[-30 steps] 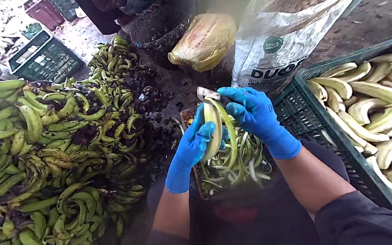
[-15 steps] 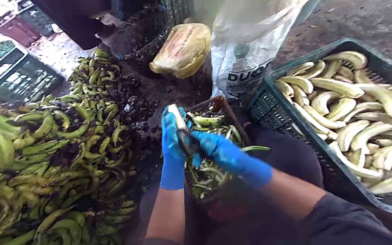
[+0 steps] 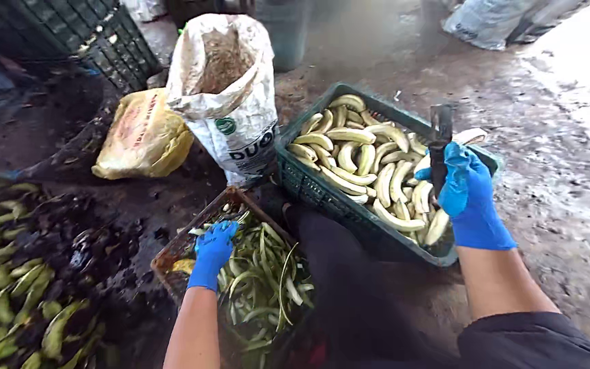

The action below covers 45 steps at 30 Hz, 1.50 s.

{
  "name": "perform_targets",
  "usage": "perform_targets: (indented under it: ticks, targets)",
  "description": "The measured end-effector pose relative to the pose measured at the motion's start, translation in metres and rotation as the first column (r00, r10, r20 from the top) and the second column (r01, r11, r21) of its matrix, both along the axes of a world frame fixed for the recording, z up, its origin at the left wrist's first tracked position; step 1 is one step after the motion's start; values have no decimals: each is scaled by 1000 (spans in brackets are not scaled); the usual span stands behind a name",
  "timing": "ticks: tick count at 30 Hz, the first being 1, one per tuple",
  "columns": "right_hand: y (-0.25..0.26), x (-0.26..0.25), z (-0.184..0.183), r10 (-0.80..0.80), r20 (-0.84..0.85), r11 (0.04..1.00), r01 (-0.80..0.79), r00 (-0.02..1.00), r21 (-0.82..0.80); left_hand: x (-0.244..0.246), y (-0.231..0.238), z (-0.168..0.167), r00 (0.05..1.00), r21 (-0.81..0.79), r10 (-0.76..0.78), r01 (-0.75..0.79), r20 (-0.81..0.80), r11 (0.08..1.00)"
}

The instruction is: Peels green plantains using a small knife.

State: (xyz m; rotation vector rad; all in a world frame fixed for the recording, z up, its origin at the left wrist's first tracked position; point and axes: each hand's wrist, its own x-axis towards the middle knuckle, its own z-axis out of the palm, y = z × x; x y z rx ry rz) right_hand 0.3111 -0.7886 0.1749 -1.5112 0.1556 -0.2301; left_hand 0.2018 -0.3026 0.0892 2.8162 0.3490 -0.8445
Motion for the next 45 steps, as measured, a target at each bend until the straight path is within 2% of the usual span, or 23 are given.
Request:
perform_targets:
  ticks: [2, 6, 8, 10, 13, 16, 21, 23, 26, 29, 32, 34, 36, 38, 40, 41, 42, 43, 44, 45]
  targets:
    - [-26, -3, -4, -6, -77, 995, -2, 997, -103, 9, -3, -7, 1000, 62, -24, 23, 10, 998]
    - [-58, -10, -11, 148, -241, 948, -207, 959, -240, 10, -1, -8, 995, 150, -92, 84, 46, 985]
    - [-67, -11, -13, 234, -295, 919, -309, 926, -243, 8, 3, 2, 993, 144, -76, 63, 86, 988]
    - [-71, -13, -14, 268, -319, 909, -348, 909, -229, 4, 12, 7, 991, 116, -30, 15, 133, 993]
    - [-59, -19, -16, 254, -297, 929, -318, 920, -192, -3, 14, 8, 997, 96, -35, 27, 75, 995]
    - [-24, -17, -24, 257, -335, 928, -329, 906, -177, -2, 0, 7, 999, 114, -33, 33, 3, 993]
    - [-4, -18, -67, 404, -523, 816, -554, 751, -166, 5, -6, -5, 999, 166, 24, -17, -43, 986]
    - [-7, -16, -61, 400, -515, 851, -516, 758, -100, 10, -9, -7, 999, 200, 43, -38, -20, 979]
    - [-13, -11, -53, 328, -454, 920, -389, 829, -46, 16, -12, -12, 999, 250, 28, -21, -25, 968]
    - [-9, 1, -54, 356, -383, 931, -356, 852, 74, 18, -9, -11, 1000, 252, 0, 6, -23, 968]
    - [2, 15, -60, 373, -345, 927, -357, 861, 113, 13, -3, -3, 1000, 203, 9, -13, 17, 979]
    - [11, 22, -76, 335, -394, 942, -314, 856, 121, 9, 5, 2, 998, 149, 29, -37, 57, 988]
    - [14, 21, -103, 303, -479, 947, -316, 824, 55, 5, 11, 12, 992, 63, 77, -84, 103, 994]
    - [9, 17, -108, 306, -504, 933, -359, 808, -9, -2, 18, 25, 970, -69, 195, -186, 148, 980]
    - [3, 10, -89, 327, -510, 922, -387, 795, -13, -18, 26, 41, 888, -322, 409, -331, 211, 887]
    - [-2, 10, -79, 345, -464, 925, -379, 816, 21, -29, 30, 51, 811, -495, 540, -381, 227, 781]
    - [-13, 13, -78, 431, -345, 901, -420, 834, 109, -45, 34, 60, 721, -675, 658, -377, 216, 634]
    - [-28, 23, -84, 592, -157, 799, -551, 791, 240, -64, 38, 66, 649, -826, 737, -303, 186, 475]
    - [-38, 38, -88, 764, 67, 592, -738, 642, 323, -82, 43, 72, 616, -937, 779, -188, 120, 294]
    - [3, 25, -61, 545, 24, 783, -519, 838, 344, -98, 44, 79, 617, -989, 786, -78, 49, 122]
